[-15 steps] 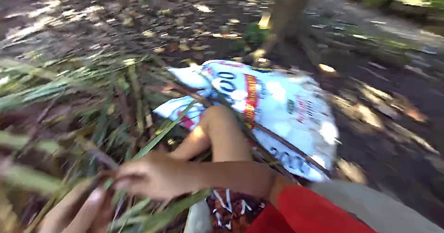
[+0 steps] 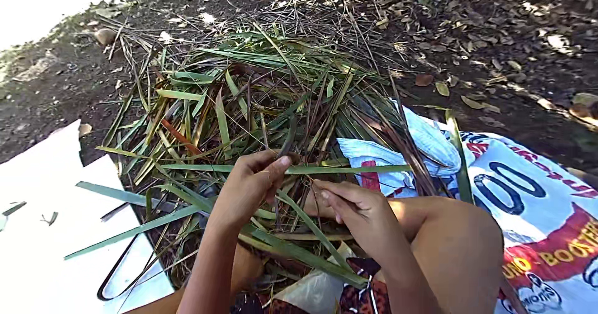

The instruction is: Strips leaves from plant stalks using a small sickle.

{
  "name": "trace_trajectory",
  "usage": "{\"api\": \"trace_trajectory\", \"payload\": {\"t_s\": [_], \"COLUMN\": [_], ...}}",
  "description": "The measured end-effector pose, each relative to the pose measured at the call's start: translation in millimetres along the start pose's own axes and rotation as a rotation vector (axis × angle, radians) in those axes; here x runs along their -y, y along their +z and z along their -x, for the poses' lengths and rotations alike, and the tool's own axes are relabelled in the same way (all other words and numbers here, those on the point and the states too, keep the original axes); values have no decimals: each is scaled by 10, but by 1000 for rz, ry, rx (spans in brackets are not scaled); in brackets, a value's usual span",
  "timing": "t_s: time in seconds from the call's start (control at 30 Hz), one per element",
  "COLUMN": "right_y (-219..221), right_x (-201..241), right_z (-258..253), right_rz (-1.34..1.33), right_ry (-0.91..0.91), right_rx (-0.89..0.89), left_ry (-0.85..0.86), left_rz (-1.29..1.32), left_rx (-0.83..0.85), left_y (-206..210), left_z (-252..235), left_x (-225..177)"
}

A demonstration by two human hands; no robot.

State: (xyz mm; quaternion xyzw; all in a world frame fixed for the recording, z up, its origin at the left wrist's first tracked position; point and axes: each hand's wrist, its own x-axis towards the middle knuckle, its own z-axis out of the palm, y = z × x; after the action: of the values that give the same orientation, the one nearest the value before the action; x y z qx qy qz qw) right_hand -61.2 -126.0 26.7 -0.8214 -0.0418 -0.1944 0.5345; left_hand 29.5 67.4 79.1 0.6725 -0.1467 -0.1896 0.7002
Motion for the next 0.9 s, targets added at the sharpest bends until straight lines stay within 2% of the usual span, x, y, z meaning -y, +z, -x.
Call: {"api": "trace_trajectory", "payload": {"t_s": [0.37, 0.9], "right_y": [-173, -116], "right_x": [-302, -591], "right_z": [135, 83], "right_rz": [13, 186], "right_ry": [-97, -60], "right_rx": [-46, -44], "left_ry": [136, 320], "left_rz": [8, -91], "left_rx": [-151, -340], "left_y": [-262, -493], "left_z": [182, 446], "left_x": [-197, -389]}}
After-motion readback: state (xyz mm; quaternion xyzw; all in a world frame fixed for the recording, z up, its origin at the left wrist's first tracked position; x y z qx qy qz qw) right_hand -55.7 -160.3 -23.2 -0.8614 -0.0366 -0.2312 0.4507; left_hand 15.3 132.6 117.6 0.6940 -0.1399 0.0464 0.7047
